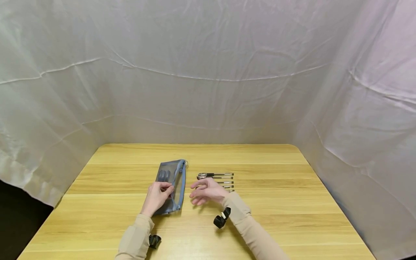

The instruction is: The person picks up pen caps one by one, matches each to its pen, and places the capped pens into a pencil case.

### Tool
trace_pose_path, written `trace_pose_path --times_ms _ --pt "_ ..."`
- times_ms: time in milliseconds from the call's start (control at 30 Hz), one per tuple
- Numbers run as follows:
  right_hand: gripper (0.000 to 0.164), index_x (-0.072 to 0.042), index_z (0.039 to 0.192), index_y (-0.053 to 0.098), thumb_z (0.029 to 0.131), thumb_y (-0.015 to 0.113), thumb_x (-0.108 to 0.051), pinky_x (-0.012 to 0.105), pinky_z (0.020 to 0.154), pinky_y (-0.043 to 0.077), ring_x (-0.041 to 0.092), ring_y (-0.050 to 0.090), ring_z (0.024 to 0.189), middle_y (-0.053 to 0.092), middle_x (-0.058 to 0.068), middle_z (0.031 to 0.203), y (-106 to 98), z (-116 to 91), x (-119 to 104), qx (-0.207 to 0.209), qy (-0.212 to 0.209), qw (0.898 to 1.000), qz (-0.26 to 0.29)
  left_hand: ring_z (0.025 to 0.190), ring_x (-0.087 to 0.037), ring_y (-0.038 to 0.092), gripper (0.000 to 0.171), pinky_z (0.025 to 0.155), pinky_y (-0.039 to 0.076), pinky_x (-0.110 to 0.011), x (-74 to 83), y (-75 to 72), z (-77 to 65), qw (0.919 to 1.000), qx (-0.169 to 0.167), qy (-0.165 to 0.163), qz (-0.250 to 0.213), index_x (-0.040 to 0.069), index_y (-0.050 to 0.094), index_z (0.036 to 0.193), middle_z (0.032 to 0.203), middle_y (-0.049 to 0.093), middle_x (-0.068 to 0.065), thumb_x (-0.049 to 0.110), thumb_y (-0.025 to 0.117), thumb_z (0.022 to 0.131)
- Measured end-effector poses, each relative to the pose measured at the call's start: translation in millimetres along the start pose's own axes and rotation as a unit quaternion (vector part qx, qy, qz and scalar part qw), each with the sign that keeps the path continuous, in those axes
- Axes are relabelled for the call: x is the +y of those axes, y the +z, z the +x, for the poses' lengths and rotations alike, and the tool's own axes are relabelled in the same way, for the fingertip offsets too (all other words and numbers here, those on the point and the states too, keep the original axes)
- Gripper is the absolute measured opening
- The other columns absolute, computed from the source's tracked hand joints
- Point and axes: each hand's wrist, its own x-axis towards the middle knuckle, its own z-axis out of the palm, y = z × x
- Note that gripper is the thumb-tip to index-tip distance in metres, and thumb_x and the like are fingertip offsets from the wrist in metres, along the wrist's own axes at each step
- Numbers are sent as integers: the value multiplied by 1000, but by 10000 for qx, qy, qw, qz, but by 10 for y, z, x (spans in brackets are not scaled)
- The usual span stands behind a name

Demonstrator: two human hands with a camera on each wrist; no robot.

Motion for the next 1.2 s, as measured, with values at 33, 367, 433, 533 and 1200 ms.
trace_pose_path --times_ms 33,367,433,533,1200 --pt "45 12 135 49 96 63 -4 31 72 64 17 74 76 67 36 118 -20 -27 7 36 -42 10000 -21 66 -14 67 21 61 59 -23 4 -1 -3 10000 -3 -6 -9 -8 74 107 87 75 -15 5 67 92" --pt "41 12 129 56 93 68 -5 36 80 64 23 74 87 66 36 117 -182 -234 70 399 -250 9985 -274 64 -14 68 21 61 60 -26 -11 -12 -12 9996 2 214 -160 -10 73 106 84 74 -16 4 65 93" --pt "41 12 128 56 93 68 -6 36 81 64 23 74 88 65 36 117 -210 -270 89 446 -300 9980 -331 62 -13 67 21 59 60 -27 -18 -12 -16 9991 31 397 -156 -12 72 105 82 73 -17 3 65 92" --pt "40 13 128 56 94 67 -6 36 82 63 23 74 89 64 36 118 -258 -331 114 481 -415 9970 -439 62 -12 67 21 59 60 -27 -11 -13 -23 9991 34 379 -185 -12 72 105 82 73 -16 4 65 92" --pt "29 11 116 64 90 68 0 17 51 49 8 58 64 70 30 105 -589 -580 250 1118 -979 9673 -2057 66 -16 69 20 61 60 -23 -3 -9 -17 10000 -32 5 -62 -8 73 108 86 75 -15 3 67 93"
